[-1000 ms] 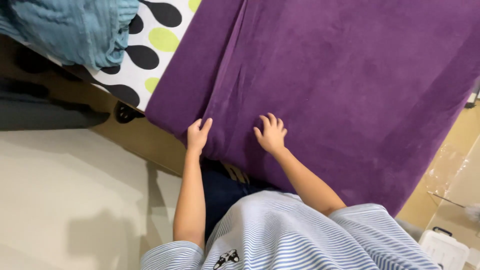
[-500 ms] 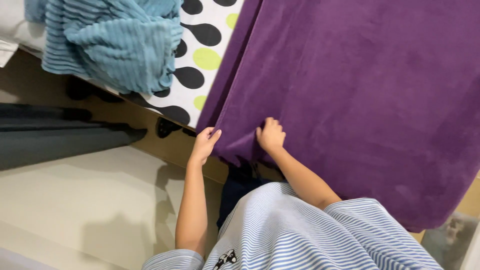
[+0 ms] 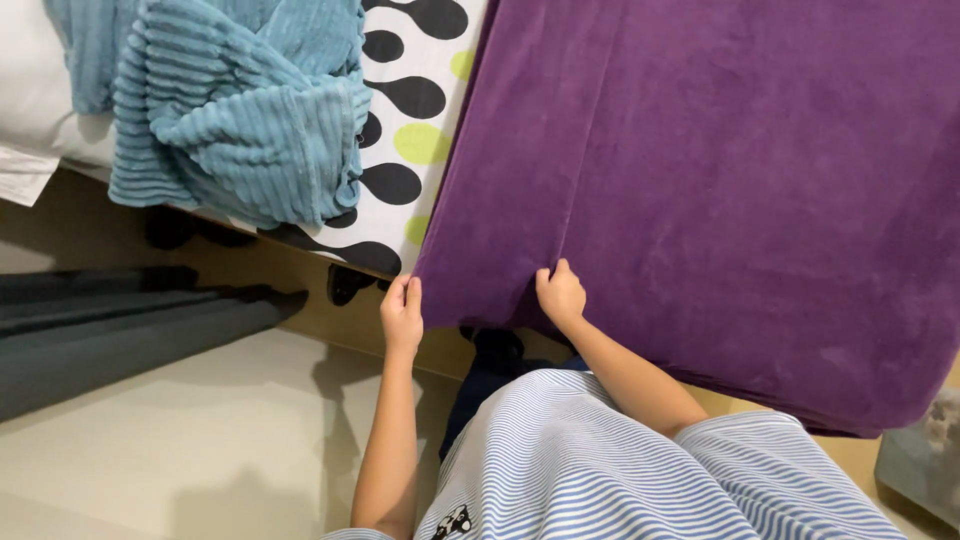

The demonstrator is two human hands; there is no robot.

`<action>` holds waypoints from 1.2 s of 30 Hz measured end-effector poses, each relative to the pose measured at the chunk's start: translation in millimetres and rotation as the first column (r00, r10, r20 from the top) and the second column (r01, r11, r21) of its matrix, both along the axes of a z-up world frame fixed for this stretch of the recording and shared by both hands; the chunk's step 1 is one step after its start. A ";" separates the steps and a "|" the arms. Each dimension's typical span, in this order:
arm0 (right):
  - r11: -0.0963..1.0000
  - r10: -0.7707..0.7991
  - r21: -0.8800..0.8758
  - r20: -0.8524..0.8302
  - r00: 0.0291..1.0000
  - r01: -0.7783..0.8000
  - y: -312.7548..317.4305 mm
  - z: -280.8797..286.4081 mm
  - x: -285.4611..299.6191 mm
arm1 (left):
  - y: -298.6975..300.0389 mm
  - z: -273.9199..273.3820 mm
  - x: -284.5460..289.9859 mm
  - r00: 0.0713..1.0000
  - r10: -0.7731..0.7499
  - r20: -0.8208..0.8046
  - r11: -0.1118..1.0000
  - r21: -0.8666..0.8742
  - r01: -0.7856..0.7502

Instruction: The person folds a light blue textured blanket on a purple bedspread. They smooth the blanket, fold it in half lengthwise, and then fold it again to create a compact rectangular shape.

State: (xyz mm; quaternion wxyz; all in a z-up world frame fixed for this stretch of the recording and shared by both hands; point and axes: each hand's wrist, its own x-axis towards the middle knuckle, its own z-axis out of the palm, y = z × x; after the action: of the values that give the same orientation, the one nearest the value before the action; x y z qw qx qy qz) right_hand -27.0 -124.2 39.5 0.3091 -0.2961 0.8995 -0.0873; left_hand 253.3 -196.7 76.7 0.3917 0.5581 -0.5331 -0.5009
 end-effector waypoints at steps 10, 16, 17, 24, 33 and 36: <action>0.997 -0.064 0.052 0.181 0.981 0.056 10.6 -4.3 3.9 | -16.1 -102.8 25.0 0.969 -0.071 0.237 0.982 0.185 0.026; 0.998 0.037 -0.066 0.203 0.979 -0.024 23.8 -3.4 4.9 | 5.4 -37.3 36.1 0.990 0.054 0.134 0.994 -0.100 -0.041; 0.997 0.031 -0.071 0.196 0.980 -0.018 27.5 -18.3 3.8 | 11.3 -52.1 37.6 0.980 0.106 0.170 0.994 -0.051 -0.098; 0.997 -0.078 -0.003 0.102 0.992 0.079 16.4 5.9 36.5 | 3.4 -146.9 33.3 0.889 0.009 0.457 0.980 0.171 -0.098; 0.963 -0.027 -0.252 0.270 0.962 0.098 39.4 -32.5 32.7 | -20.9 -140.9 22.4 0.832 -0.068 0.551 0.976 0.210 -0.059; 0.949 -0.037 -0.279 0.370 0.928 0.149 46.6 -32.7 31.4 | -19.6 -100.8 15.7 0.924 -0.087 0.373 0.966 0.257 -0.013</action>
State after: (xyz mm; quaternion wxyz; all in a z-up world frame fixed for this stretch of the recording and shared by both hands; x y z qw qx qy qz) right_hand 4.4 -77.6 6.8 0.4153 -0.2753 0.8167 -0.2911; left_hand 269.0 -216.2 -24.0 0.1960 0.6802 -0.5409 -0.4542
